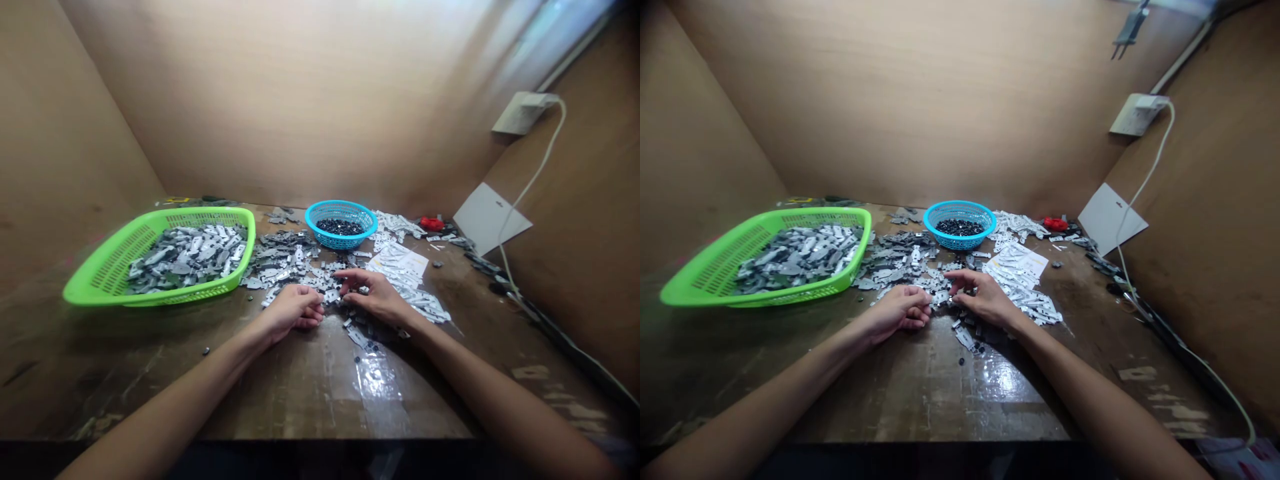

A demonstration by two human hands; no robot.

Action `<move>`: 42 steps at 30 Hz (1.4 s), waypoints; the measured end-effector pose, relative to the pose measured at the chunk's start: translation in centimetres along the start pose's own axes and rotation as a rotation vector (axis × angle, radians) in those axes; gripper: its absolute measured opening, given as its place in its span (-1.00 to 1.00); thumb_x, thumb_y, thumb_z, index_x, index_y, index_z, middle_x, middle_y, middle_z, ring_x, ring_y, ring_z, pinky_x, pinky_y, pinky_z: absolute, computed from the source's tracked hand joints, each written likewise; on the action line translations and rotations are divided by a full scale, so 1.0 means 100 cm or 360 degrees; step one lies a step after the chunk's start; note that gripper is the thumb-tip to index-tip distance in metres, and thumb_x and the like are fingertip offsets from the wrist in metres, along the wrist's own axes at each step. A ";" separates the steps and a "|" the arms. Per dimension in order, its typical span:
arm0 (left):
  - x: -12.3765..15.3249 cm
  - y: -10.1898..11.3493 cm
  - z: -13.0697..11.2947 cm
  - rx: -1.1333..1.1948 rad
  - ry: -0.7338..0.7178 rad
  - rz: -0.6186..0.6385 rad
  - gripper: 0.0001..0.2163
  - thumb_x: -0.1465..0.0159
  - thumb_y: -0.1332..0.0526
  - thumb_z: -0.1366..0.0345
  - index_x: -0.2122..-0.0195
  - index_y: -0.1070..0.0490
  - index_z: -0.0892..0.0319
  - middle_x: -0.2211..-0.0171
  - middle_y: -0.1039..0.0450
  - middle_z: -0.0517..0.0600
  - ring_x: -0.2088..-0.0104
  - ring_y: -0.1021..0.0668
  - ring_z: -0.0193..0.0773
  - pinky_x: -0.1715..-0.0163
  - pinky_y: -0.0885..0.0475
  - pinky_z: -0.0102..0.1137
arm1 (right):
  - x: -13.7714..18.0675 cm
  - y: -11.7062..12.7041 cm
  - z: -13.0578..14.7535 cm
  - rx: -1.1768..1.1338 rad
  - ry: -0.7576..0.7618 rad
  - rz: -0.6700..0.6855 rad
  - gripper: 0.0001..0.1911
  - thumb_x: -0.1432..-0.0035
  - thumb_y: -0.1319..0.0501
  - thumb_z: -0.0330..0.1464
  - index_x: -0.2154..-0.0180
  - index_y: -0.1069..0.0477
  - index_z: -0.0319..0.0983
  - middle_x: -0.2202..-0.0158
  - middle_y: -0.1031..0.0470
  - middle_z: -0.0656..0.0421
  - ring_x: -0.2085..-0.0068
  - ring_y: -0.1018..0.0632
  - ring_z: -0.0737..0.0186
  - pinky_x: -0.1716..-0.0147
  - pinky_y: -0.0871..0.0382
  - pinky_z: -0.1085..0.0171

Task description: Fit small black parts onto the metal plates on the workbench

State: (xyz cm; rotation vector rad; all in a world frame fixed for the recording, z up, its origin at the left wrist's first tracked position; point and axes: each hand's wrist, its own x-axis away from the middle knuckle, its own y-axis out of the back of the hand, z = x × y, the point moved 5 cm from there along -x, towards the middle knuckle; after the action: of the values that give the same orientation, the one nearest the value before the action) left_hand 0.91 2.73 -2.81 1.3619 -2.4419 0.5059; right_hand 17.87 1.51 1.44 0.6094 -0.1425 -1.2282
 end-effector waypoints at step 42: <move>0.006 -0.008 0.001 -0.0360 0.0067 0.0134 -0.70 0.02 -0.23 0.09 0.42 -0.32 0.24 0.46 -0.45 0.03 0.50 -0.51 -0.32 0.59 -0.36 -0.52 | -0.016 0.019 -0.028 0.1286 0.0130 -0.0158 -0.85 -0.13 -0.11 -0.38 0.30 -0.45 -0.22 0.31 -0.38 0.09 0.21 -0.33 0.18 0.23 -0.21 0.24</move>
State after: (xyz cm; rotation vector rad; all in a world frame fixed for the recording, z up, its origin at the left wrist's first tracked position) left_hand 1.30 1.82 -2.57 1.1500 -2.4438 0.2637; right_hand 20.07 4.34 0.37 1.3757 -0.5594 -1.2197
